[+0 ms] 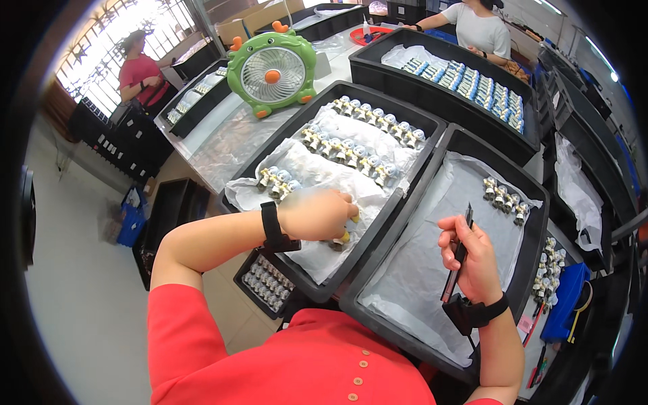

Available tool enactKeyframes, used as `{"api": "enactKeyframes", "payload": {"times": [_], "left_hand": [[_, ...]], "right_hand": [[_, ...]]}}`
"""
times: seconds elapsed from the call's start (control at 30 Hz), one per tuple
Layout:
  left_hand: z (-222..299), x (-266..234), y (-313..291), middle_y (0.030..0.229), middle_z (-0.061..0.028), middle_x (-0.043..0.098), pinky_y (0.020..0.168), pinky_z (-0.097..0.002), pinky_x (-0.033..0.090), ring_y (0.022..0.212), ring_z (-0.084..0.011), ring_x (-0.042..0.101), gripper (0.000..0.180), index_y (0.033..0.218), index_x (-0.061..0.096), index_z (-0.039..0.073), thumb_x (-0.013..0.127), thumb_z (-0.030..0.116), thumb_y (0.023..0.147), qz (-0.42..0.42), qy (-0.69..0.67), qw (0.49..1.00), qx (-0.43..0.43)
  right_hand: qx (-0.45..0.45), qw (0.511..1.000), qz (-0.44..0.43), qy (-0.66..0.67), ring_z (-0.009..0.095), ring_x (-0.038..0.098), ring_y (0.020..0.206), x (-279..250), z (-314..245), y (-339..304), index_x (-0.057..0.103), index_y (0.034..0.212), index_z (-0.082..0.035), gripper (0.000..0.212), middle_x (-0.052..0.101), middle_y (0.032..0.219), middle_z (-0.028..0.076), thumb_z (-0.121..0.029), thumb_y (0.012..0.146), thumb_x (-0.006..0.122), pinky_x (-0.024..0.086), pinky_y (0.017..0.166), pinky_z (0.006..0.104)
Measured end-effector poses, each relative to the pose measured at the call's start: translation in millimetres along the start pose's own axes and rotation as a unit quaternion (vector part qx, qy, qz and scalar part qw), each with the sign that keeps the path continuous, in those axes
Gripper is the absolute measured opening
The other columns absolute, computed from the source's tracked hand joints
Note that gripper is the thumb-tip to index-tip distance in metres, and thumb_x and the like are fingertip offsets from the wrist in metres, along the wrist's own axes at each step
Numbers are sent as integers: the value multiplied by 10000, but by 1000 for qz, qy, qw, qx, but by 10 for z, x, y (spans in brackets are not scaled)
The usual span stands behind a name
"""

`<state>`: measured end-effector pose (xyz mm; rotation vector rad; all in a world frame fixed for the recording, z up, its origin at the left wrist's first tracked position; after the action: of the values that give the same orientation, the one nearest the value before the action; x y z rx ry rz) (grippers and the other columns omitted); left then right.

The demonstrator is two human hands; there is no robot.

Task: The person assembles small figurines by attaching a head to a body and placing them into trays. They use a small tool to adjust parts on some figurines and arrange them in rows within black trays lined with white paper.

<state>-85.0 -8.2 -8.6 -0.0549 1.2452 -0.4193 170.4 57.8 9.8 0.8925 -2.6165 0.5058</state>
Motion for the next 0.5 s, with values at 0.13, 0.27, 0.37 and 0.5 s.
{"api": "enactKeyframes", "payload": {"times": [0.13, 0.27, 0.37, 0.5], "left_hand": [[-156, -312, -156, 1002, -181, 592, 831, -395, 449, 939, -340, 568, 273, 1029, 608, 37, 610, 156, 783, 67, -64, 996, 2], [-430, -560, -587, 967, -212, 613, 776, -419, 460, 890, -346, 590, 286, 1079, 587, 29, 574, 122, 809, 79, -39, 992, -89], [-281, -357, -760, 1088, -238, 564, 812, -422, 456, 951, -380, 565, 376, 1178, 496, 21, 564, 118, 821, -25, -62, 992, -109], [-56, 13, -907, 1355, -308, 279, 883, -435, 435, 1096, -443, 464, 489, 1230, 352, -53, 564, 148, 838, -46, -85, 995, -4]], "right_hand": [[1, 1000, 9, -6, 54, 437, 489, -14, 5, 1, 546, 956, -5, 303, 572, 712, 35, -285, 961, 431, 315, 425, 190], [-8, 1000, 5, -3, 56, 438, 490, -1, -19, 5, 545, 953, -3, 297, 571, 711, 36, -279, 959, 435, 315, 421, 187], [-5, 1000, 11, -10, 57, 440, 492, -24, -4, 34, 545, 953, -2, 296, 571, 713, 36, -280, 957, 440, 314, 422, 188], [5, 1000, 11, -16, 59, 443, 498, -24, 7, 47, 543, 952, -7, 293, 569, 713, 34, -282, 955, 443, 314, 426, 191]]}}
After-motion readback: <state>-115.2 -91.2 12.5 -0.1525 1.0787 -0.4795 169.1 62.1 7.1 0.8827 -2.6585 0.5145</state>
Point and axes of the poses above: each hand's wrist, its own y-axis towards the middle knuckle, its own x-axis out of the palm, z = x × y, the point moved 3 cm from there along y, towards the middle knuckle
